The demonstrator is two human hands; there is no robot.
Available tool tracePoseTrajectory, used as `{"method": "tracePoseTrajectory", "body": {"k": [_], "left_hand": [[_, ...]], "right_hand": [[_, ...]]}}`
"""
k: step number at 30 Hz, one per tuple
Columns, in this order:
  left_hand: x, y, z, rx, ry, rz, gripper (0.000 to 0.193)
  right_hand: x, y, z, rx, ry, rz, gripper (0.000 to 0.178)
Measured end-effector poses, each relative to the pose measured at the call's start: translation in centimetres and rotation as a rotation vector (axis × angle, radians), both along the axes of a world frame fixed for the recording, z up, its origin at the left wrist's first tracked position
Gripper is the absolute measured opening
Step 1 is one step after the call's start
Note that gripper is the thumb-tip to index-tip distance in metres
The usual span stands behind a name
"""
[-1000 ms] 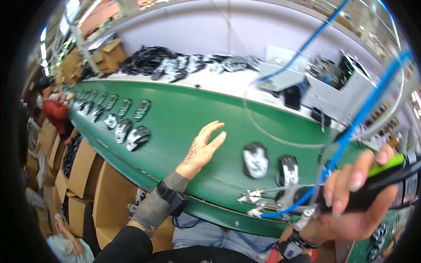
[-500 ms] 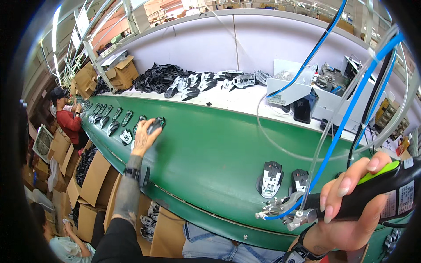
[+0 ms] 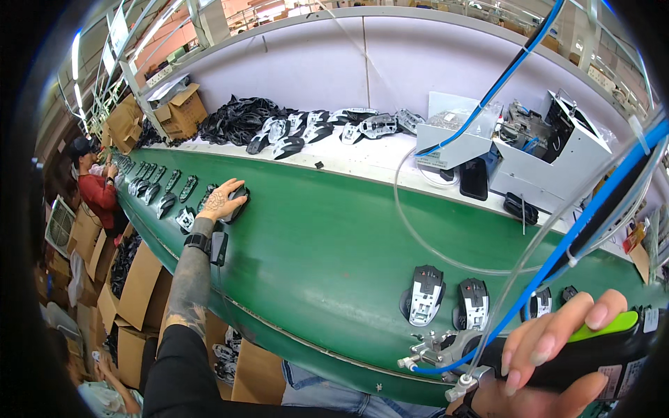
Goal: Assemble the components of computer mice on a conveyor belt using a pneumatic screwdriver.
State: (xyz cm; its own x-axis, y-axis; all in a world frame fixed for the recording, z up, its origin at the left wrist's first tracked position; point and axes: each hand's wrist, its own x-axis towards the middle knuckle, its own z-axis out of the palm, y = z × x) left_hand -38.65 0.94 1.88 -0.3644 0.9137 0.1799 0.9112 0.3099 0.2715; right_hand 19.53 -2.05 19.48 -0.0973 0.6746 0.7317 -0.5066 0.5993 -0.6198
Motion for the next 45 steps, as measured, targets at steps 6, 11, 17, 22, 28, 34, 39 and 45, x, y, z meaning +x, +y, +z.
{"method": "tracePoseTrajectory", "body": {"k": [6, 11, 17, 22, 28, 34, 39, 45], "left_hand": [[-0.4, 0.2, -0.5, -0.136, -0.032, -0.048, 0.058], [-0.7, -0.4, 0.0, -0.018, -0.076, -0.161, 0.056], [1.4, 0.0, -0.4, -0.138, -0.057, -0.132, 0.051], [2.0, -0.5, -1.8, -0.034, 0.142, 0.011, 0.053], [0.1, -6.8, 2.3, -0.090, -0.093, 0.031, 0.079], [-1.1, -10.7, -0.3, 0.063, -0.070, -0.011, 0.069], [-5.0, -6.0, 1.1, 0.333, 0.135, 0.116, 0.047], [-9.2, -3.1, -1.3, -0.028, 0.088, 0.103, 0.052]], "right_hand": [[-0.1, 0.4, -0.4, 0.011, -0.065, 0.025, 0.037], [0.6, 1.4, -0.1, 0.033, -0.159, 0.233, 0.053], [0.4, 2.1, -0.2, 0.046, -0.218, 0.246, 0.052], [-0.1, 1.4, -0.2, 0.055, -0.169, 0.277, 0.051], [-0.4, 1.0, 0.0, 0.052, -0.113, 0.212, 0.049], [-0.8, 0.8, 0.4, 0.087, -0.123, 0.227, 0.047], [-0.9, 0.6, 0.1, 0.067, -0.137, 0.207, 0.048], [-1.8, 0.4, -0.2, 0.048, -0.115, 0.125, 0.051]]}}
